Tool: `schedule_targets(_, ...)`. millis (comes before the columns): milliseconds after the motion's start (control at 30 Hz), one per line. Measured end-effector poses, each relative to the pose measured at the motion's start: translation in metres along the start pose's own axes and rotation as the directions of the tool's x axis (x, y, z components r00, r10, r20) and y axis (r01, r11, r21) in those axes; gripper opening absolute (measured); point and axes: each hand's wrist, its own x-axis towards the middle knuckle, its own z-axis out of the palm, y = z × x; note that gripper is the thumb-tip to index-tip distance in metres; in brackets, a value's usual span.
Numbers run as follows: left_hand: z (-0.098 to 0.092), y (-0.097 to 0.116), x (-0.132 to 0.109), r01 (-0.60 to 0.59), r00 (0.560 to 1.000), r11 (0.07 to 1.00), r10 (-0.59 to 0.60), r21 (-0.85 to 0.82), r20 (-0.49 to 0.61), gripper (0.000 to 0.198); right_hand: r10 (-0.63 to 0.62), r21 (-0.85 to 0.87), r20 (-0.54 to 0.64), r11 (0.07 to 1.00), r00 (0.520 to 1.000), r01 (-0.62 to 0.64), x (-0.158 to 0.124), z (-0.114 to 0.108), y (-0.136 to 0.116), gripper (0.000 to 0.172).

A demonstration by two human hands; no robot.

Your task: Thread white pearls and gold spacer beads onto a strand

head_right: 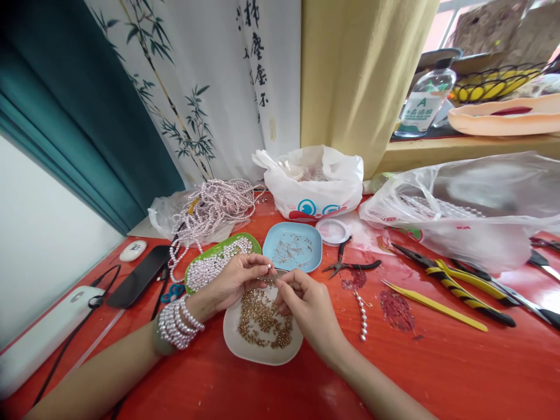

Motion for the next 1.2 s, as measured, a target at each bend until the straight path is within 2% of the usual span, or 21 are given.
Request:
schedule_targets(433, 0.000, -0.001, 0.001, -0.025, 1.000, 1.000, 0.025, 0.016, -0.011, 0.018, -0.016, -0.013, 0.036, 1.000, 0.999, 0.017, 0.003, -0.002, 0.003, 0.022)
schedule_targets(667, 0.003, -0.001, -0.002, -0.024, 1.000, 0.994, 0.022, 0.106, 0.015, 0.015, -0.017, -0.011, 0.044, 1.000, 0.999, 0.017, 0.004, -0.002, 0.003, 0.026)
schedule_targets(933, 0.005, -0.002, -0.002, -0.139, 0.990, 0.959, 0.130, 0.248, 0.053, 0.011, 0.045, 0.028, 0.062, 0.999, 0.997, -0.046, 0.005, -0.004, -0.004, 0.027)
schedule_targets(1200, 0.007, 0.002, -0.006, -0.277, 0.958, 0.829, 0.278, 0.486, 0.072, 0.007, 0.103, 0.063, 0.116, 0.992, 0.988, -0.110, 0.007, -0.005, -0.010, 0.023)
